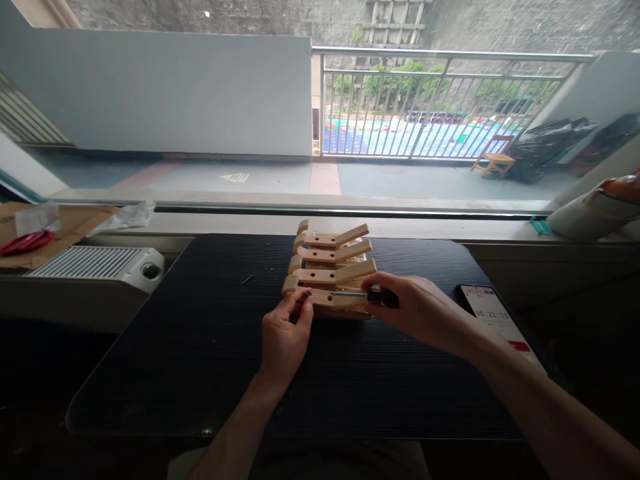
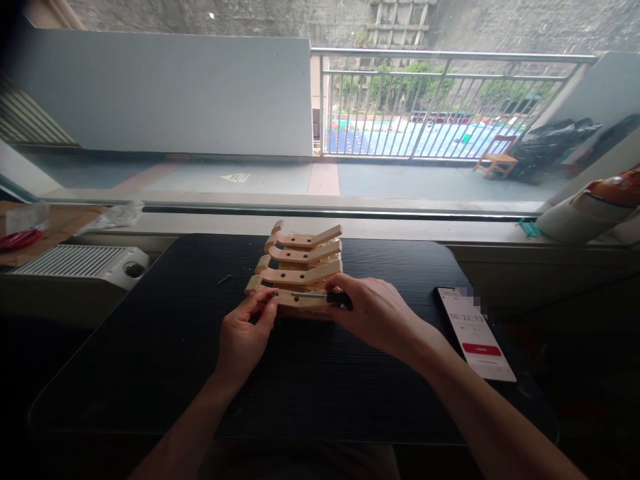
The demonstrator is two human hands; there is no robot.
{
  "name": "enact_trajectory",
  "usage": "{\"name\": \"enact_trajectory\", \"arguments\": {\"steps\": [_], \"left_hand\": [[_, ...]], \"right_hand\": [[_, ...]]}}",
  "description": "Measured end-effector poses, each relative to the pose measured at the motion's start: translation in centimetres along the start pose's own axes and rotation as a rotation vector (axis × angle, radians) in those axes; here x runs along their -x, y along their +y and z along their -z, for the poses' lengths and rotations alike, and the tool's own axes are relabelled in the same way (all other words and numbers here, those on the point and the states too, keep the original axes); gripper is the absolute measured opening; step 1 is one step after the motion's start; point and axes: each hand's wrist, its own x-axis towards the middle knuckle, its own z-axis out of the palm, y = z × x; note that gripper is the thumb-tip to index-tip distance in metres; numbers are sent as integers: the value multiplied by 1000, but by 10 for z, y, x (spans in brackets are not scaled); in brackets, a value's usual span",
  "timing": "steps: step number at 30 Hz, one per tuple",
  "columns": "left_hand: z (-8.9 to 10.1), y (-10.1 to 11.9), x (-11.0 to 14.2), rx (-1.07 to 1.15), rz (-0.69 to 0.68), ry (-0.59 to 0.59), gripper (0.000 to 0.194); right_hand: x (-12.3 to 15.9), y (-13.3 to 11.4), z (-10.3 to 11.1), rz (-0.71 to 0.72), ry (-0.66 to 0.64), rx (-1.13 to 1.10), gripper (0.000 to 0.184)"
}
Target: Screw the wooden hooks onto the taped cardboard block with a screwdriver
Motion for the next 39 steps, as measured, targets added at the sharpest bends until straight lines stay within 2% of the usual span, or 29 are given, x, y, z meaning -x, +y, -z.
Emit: {"name": "enact_trajectory", "arguments": {"steps": [5, 14, 19, 23, 27, 33, 39], "left_hand": [[0, -1, 2, 29, 28, -13, 21], [-3, -4, 2, 54, -39, 45, 18], [-5, -6, 3, 42, -41, 56, 17], [-7, -6, 3, 31, -45, 59, 17], [-8, -5, 4, 32, -50, 67, 17], [-10, -6, 4, 50, -60, 68, 16], [-10, -9, 4, 45, -74, 77, 16]], "right_hand": [[-2, -1, 2, 14, 5, 8, 27], [-4, -1, 3, 1, -1, 57, 31], [-3, -14, 19, 4, -3, 105, 29], [-12, -29, 33, 169, -38, 163, 22], [-26, -45, 38, 331, -92, 226, 23], [-37, -63, 43, 354, -185, 355, 21], [-43, -68, 43, 386, -208, 380, 21]]}}
